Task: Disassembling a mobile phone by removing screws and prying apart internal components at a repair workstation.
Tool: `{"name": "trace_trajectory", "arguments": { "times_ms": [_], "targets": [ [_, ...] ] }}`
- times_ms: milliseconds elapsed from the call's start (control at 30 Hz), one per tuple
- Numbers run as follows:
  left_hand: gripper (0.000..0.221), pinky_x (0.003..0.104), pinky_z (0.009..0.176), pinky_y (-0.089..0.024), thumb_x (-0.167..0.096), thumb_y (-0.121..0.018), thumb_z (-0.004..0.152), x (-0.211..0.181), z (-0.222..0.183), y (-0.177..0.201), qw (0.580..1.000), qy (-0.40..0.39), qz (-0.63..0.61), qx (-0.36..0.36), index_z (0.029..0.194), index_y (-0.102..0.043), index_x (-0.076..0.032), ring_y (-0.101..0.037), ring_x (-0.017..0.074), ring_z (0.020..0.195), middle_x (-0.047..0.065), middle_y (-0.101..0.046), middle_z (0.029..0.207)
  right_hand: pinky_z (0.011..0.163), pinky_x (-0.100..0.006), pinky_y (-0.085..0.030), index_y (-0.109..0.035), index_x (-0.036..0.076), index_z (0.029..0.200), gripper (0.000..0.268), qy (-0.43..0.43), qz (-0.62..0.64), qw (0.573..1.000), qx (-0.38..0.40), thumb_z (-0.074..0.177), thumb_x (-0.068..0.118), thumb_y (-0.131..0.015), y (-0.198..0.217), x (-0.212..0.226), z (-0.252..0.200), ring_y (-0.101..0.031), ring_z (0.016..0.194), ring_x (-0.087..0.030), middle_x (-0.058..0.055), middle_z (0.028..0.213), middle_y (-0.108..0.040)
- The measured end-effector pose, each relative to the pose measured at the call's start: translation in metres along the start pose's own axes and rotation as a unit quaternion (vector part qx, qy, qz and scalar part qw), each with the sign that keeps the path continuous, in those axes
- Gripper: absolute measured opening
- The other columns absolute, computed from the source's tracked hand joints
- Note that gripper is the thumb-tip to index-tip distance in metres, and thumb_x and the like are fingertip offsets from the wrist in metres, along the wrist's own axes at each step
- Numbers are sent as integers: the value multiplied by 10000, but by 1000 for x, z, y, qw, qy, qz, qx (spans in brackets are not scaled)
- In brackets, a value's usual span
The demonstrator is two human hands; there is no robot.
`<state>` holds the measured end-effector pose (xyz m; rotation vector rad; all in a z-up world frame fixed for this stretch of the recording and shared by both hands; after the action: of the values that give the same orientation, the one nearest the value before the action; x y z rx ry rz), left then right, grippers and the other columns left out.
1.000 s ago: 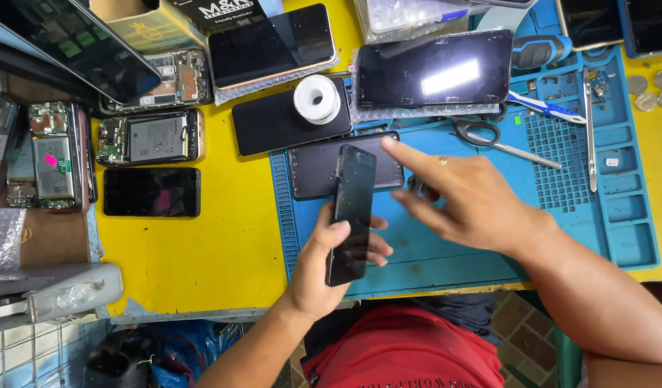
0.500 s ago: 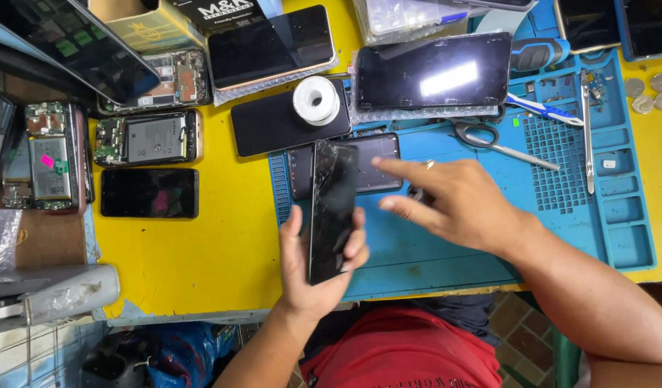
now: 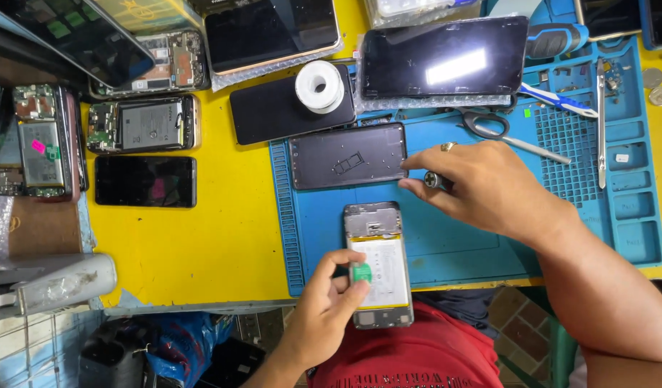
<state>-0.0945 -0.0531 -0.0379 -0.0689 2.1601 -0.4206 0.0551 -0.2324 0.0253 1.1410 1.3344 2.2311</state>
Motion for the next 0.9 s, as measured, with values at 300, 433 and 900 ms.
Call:
{"name": "trace_trajectory", "arguments": {
  "times_ms": [300,433,900],
  "targets": [
    [358,298,841,-694,-156,-608,978,-23,6,-4,970,0,241,20,1322,-517,-116,-753,211,1074,188,-717,1266,535,-456,-517,-722,169,1089,227,10,-6,992,124,926,327,-735,-19,-2,-6,-710,682,-307,-26,890,-776],
    [411,270,743,-674,-245,-682,928,-39,5,15,929,-6,370,-7,1316,-617,-122,-782,146,918,49,-774,1190,523,-507,-507,-682,212,1136,253,7,-22,983,180,942,374,-702,-33,-3,-10,-693,680,-342,-26,823,-731],
    [273,310,609,-517,-236,-744,962,-100,52,-37,489,-395,777,24,1186,-690,-90,-641,163,825,17,-653,1050,626,-547,-517,-656,225,1241,423,-45,-11,966,254,879,430,-737,-44,-22,-14,-712,771,-396,-30,1066,-742]
  ]
}}
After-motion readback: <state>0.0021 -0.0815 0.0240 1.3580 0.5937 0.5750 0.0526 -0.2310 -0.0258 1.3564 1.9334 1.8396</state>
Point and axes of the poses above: each hand's wrist, its own z-axis towards the middle knuckle, its own y-axis out of the back of the hand, x = y × z, the point moved 8 cm from there along z, towards the middle knuckle
